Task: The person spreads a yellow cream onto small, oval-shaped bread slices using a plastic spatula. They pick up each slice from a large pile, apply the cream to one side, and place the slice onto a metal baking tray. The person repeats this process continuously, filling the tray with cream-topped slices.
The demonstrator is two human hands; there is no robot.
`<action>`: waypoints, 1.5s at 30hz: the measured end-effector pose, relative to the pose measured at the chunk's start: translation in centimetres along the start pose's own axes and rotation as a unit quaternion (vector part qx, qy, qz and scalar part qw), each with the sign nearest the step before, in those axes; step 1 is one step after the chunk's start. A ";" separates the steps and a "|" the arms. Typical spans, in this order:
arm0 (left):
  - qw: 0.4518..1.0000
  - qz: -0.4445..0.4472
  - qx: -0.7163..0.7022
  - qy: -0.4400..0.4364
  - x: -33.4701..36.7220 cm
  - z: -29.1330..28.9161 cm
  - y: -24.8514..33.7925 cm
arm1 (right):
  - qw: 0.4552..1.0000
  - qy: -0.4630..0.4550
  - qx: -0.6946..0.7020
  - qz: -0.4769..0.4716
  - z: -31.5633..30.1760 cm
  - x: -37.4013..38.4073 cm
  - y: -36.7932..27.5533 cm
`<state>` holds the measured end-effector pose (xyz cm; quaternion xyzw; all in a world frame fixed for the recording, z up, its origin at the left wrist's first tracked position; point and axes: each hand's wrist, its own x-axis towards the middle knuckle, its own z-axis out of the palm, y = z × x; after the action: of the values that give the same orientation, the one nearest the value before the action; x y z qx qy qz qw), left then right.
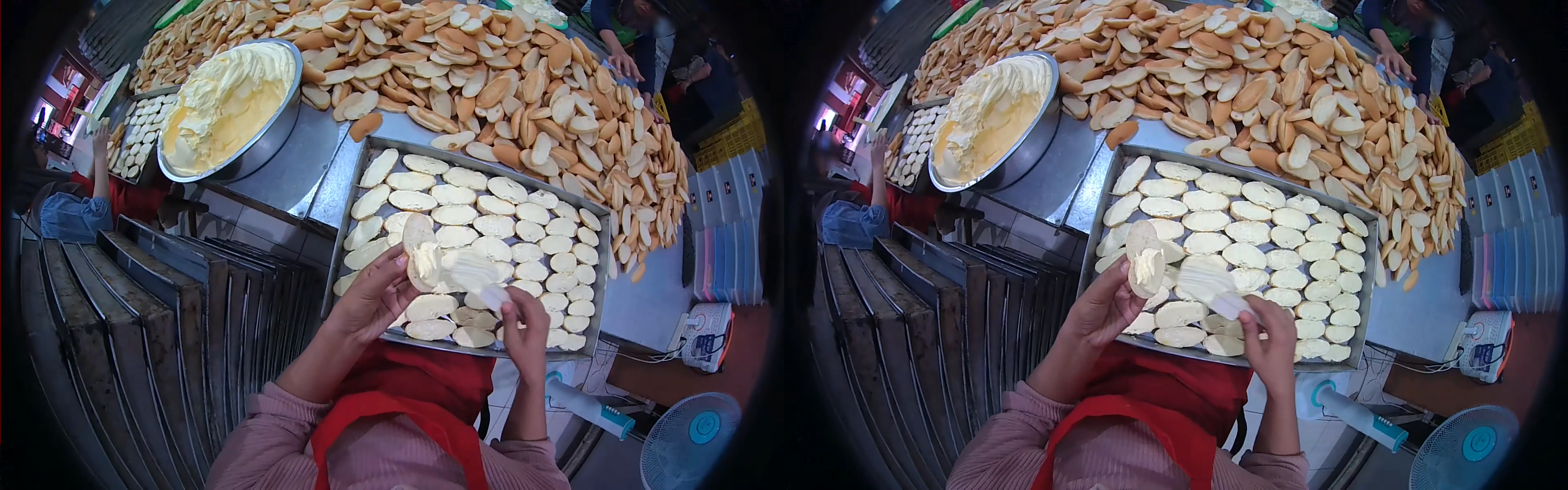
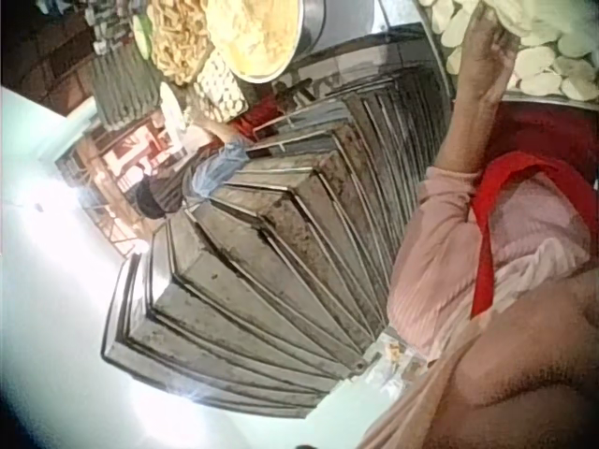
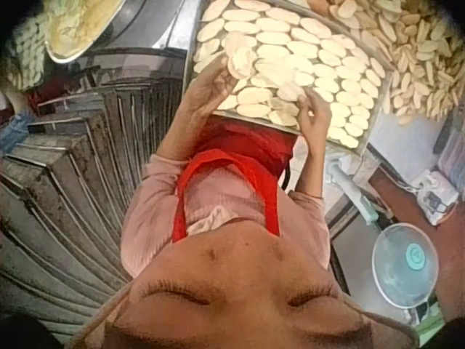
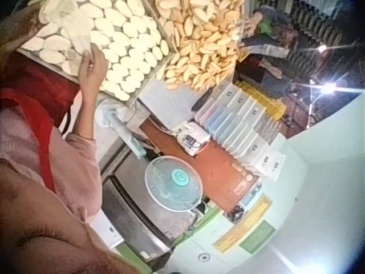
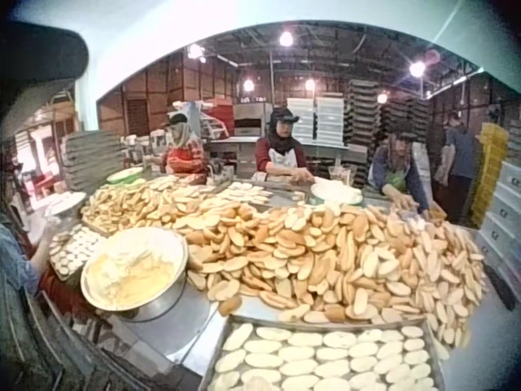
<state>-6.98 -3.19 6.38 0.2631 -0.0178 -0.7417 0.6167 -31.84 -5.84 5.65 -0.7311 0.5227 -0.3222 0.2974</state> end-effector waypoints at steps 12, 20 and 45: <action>0.970 0.022 0.239 -0.033 -0.6 -1.4 -1.5 | 0.997 0.026 0.075 0.025 1.1 5.9 -3.0; 0.950 0.271 0.150 0.046 0.3 -1.6 -1.5 | 0.998 -0.025 0.029 0.040 2.4 -0.8 -1.1; 0.663 0.533 0.521 0.072 -0.6 -3.9 -3.8 | 0.973 -0.002 0.108 0.203 4.7 -0.5 -3.0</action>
<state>-8.79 -0.56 1.88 0.5397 -0.4941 -0.1351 0.6680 -26.60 -4.08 5.01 -0.5738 0.6221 -0.3078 0.4348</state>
